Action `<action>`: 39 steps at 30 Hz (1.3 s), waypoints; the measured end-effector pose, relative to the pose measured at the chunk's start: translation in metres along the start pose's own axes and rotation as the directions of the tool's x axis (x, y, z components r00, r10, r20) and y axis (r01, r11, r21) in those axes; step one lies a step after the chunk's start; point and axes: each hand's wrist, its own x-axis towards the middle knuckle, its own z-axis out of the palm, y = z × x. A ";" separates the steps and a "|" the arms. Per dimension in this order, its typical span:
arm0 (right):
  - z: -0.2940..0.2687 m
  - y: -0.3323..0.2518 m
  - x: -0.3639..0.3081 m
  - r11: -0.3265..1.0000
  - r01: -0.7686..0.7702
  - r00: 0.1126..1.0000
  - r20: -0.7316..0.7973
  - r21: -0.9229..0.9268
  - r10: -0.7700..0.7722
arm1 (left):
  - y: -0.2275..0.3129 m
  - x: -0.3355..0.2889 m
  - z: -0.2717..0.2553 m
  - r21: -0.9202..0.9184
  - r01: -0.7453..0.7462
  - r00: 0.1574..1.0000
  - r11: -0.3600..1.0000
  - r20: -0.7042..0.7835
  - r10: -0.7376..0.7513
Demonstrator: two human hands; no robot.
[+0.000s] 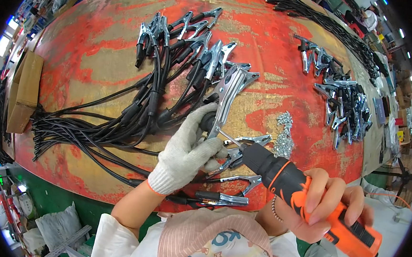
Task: Assemble metal alligator clips to electrical wires using an electric screwdriver.
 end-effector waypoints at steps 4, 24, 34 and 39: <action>-0.003 0.002 -0.004 0.998 0.047 0.986 0.160 -0.031 -0.041 | -0.005 0.001 -0.004 0.061 0.007 1.000 0.998 0.007 -0.008; -0.003 -0.002 -0.004 0.998 0.063 0.998 0.005 -0.006 -0.063 | 0.015 0.020 -0.007 0.987 -0.145 0.820 -0.069 0.158 0.551; -0.007 0.050 -0.054 0.656 -0.750 0.576 -0.405 0.082 0.710 | 0.031 -0.001 0.005 0.916 -0.384 0.783 -0.113 0.388 0.486; -0.020 0.054 -0.052 0.622 -0.730 0.436 -0.507 0.284 0.744 | 0.034 -0.002 0.012 0.910 -0.377 0.770 -0.171 0.410 0.488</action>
